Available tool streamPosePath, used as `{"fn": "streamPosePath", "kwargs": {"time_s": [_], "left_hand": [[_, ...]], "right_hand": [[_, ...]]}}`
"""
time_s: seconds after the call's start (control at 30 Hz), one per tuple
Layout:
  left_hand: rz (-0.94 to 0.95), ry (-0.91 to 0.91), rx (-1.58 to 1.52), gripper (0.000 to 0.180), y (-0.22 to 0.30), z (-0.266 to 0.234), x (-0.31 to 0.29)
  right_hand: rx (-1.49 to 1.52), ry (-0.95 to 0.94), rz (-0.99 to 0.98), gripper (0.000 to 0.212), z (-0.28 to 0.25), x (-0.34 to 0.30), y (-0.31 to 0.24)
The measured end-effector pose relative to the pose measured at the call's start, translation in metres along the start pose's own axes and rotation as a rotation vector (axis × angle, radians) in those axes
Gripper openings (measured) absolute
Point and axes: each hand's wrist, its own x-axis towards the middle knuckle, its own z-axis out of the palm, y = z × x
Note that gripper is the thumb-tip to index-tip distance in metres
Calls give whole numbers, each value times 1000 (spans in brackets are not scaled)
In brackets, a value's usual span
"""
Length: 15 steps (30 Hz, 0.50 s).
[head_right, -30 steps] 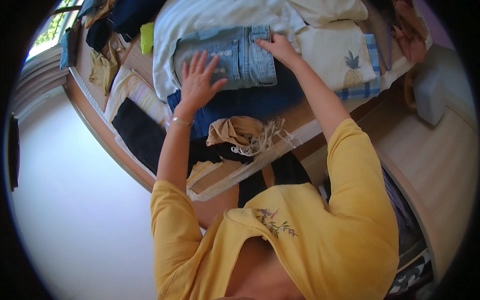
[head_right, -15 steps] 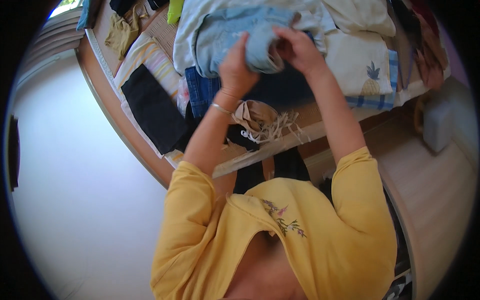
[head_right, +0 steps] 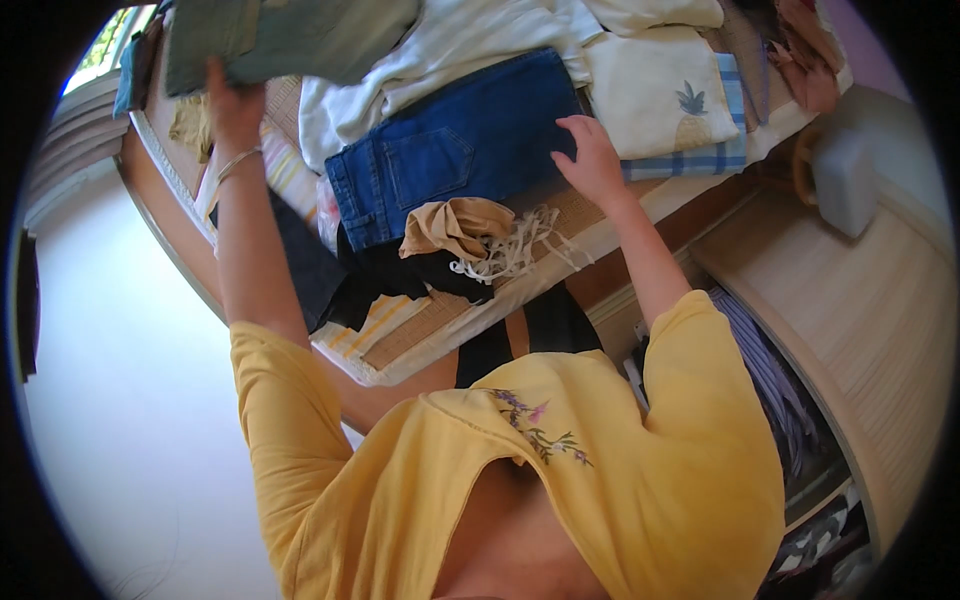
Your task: The person folds clothes on a bed and then places them into a wardrobe.
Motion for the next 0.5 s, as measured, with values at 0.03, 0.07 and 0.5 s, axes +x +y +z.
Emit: {"fn": "streamPosePath", "kwargs": {"time_s": [0.03,0.07,0.5], "left_hand": [[-40,71,93,48,-11,-9,-2],[-87,207,341,56,-28,-12,-14],[-213,-725,2287,69,-32,-31,-237]], "right_hand": [[5,-15,-1,41,5,-1,-8],[37,-24,-45,41,9,0,-16],[221,-599,-314,40,104,-87,-116]]}}
